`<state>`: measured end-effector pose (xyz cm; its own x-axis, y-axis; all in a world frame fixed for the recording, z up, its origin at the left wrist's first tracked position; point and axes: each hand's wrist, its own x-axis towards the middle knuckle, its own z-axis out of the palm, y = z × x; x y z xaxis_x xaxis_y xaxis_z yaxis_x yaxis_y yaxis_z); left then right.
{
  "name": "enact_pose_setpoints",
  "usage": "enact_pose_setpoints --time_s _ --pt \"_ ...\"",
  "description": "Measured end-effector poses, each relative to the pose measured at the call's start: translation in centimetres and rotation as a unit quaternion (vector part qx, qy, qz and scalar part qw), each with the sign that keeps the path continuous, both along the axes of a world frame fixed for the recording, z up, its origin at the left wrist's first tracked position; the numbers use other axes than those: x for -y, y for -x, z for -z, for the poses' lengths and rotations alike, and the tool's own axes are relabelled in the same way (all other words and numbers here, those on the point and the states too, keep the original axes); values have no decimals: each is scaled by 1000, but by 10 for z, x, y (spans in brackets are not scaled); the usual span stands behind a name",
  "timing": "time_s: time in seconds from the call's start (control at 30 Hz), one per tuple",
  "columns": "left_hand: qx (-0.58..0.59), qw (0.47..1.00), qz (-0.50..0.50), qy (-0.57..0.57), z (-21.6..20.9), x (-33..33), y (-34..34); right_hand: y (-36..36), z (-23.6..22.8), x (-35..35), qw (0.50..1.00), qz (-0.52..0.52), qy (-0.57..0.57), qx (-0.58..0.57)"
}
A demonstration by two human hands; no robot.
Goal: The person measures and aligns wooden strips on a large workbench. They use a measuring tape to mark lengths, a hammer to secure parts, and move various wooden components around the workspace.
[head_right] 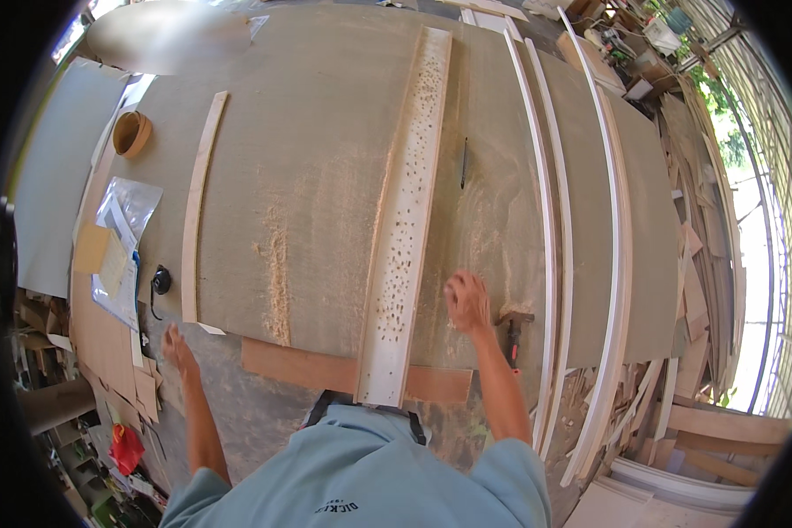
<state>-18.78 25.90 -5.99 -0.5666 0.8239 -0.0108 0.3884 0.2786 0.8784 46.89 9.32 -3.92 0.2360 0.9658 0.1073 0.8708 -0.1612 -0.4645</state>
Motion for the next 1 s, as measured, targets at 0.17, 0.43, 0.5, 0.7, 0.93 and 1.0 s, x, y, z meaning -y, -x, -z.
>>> enact_pose_setpoints --time_s 0.17,0.43,0.5,0.7,0.93,1.0 --pt "-284 954 61 -80 -7 -97 -35 50 -13 87 999 -17 7 48" --pt "-359 927 107 -11 0 -136 -49 78 21 275 980 182 11 82" --pt "-347 932 97 34 -9 -130 -54 88 23 344 950 299 42 83" --pt "-499 859 37 108 5 -163 -40 154 61 545 755 339 529 187" --pt "-411 889 103 176 13 -184 55 169 13 388 875 436 201 -69" --pt "-373 911 80 158 3 -173 -13 162 -5 349 911 408 56 -5"
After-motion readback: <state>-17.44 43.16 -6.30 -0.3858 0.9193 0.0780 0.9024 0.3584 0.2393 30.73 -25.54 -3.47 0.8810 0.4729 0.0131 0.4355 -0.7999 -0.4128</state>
